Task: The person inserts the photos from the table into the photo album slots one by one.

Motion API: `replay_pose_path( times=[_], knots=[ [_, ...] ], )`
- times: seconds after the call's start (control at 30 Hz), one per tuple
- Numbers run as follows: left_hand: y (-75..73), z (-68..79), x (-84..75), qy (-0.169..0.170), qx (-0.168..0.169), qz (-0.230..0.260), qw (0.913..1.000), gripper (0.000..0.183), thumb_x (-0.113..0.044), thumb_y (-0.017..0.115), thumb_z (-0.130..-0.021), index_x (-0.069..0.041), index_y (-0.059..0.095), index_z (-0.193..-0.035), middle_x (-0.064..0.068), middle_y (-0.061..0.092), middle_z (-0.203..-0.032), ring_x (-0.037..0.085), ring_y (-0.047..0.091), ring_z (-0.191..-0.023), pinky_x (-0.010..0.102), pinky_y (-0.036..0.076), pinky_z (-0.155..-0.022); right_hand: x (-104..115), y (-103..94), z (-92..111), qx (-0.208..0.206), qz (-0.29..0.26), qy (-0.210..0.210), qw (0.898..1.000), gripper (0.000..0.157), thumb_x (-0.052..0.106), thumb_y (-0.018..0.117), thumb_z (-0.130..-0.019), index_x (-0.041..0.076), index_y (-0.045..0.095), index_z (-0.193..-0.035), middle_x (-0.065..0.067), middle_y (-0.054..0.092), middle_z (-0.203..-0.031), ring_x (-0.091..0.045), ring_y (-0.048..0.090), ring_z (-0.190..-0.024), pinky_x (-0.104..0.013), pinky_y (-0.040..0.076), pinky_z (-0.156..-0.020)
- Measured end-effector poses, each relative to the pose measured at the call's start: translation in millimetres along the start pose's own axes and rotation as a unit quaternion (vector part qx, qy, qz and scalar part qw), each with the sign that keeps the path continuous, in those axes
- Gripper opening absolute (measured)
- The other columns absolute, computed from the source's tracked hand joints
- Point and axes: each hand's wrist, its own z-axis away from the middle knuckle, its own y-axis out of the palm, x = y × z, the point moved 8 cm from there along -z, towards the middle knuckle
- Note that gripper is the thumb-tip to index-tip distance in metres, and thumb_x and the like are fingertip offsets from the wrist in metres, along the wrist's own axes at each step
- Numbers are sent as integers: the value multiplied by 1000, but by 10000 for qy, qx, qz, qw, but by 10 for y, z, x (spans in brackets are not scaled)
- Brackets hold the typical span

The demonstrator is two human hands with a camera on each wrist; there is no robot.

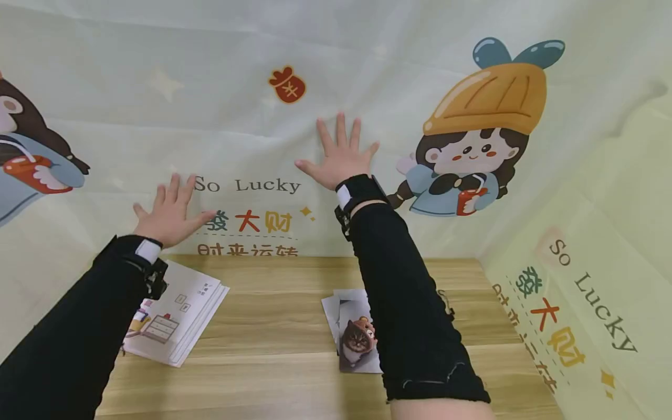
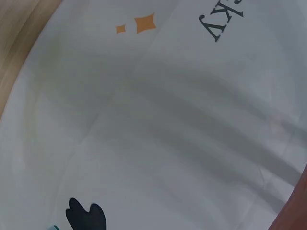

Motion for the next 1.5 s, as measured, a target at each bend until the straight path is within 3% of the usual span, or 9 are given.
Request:
replay_pose_path(
  times=[0.1, 0.27, 0.33, 0.43, 0.6, 0.83, 1.17, 1.3, 1.5],
  knots=[
    [361, 207, 424, -450, 250, 154, 9986, 113, -75, 47, -98, -8, -10, -168, 33, -16, -169, 63, -9, -152, 91, -4, -106, 2, 134, 32, -186, -105, -56, 9998, 96, 71, 46, -102, 27, -5, -171, -9, -22, -175, -39, -23, -159, -79, -1, -119],
    [844, 602, 988, -1245, 702, 159, 9896, 111, -57, 64, -96, 9, 5, -163, 44, 3, -164, 69, 13, -146, 91, 13, -106, 11, 423, 129, -268, -270, -166, 9991, 98, 68, 50, -102, 23, -2, -172, -11, -19, -175, -39, -21, -159, -77, -4, -120],
    [950, 722, 1123, -1397, 801, 146, 9868, 105, -50, 67, -96, 15, 12, -158, 47, 16, -157, 69, 26, -139, 87, 24, -107, 23, 552, 179, -241, -321, -223, 9989, 98, 66, 52, -102, 21, 0, -172, -13, -16, -176, -40, -19, -159, -76, -4, -121],
    [1044, 846, 1243, -1351, 876, 200, 9868, 96, -42, 66, -98, 22, 20, -152, 51, 32, -143, 66, 44, -125, 77, 40, -103, 57, 784, 262, -99, -469, -329, 9983, 96, 63, 53, -103, 18, 3, -172, -14, -14, -176, -40, -17, -160, -73, -5, -122],
    [1129, 992, 1337, -1280, 947, 669, 9850, 90, -37, 61, -103, 28, 19, -149, 53, 36, -142, 60, 51, -121, 70, 42, -107, 139, 1246, 446, 251, -829, -497, 9950, 94, 59, 54, -105, 16, 4, -172, -15, -10, -176, -39, -15, -160, -67, -9, -125],
    [1177, 1017, 1300, -1225, 735, 738, 9870, 90, -37, 62, -104, 29, 20, -149, 53, 38, -143, 58, 53, -121, 69, 45, -105, 162, 1845, 764, 585, -1247, -370, 9898, 90, 55, 53, -106, 10, 9, -171, -20, -2, -176, -43, -6, -161, -69, 0, -125],
    [1291, 1163, 868, -1423, 693, 608, 9855, 86, -33, 61, -105, 26, 18, -151, 52, 42, -139, 57, 58, -117, 65, 52, -96, 298, 2459, 1224, 1056, -2344, -282, 9660, 92, 56, 51, -106, -3, 16, -167, -30, 13, -172, -49, 5, -159, -70, 9, -125],
    [1350, 1228, 691, -1499, 716, 497, 9848, 86, -34, 62, -104, 25, 19, -151, 52, 41, -139, 58, 58, -117, 68, 52, -94, 400, 2642, 1373, 1234, -2545, -312, 9587, 91, 58, 50, -105, -5, 22, -164, -33, 20, -169, -50, 11, -158, -69, 10, -125],
    [1410, 1329, 420, -1414, 629, 572, 9863, 86, -30, 64, -103, 25, 19, -151, 52, 42, -139, 62, 54, -124, 70, 51, -96, 578, 2727, 1596, 1341, -2583, -334, 9561, 79, 49, 54, -106, -14, 40, -153, -37, 36, -160, -52, 27, -153, -69, 19, -124]
  ],
)
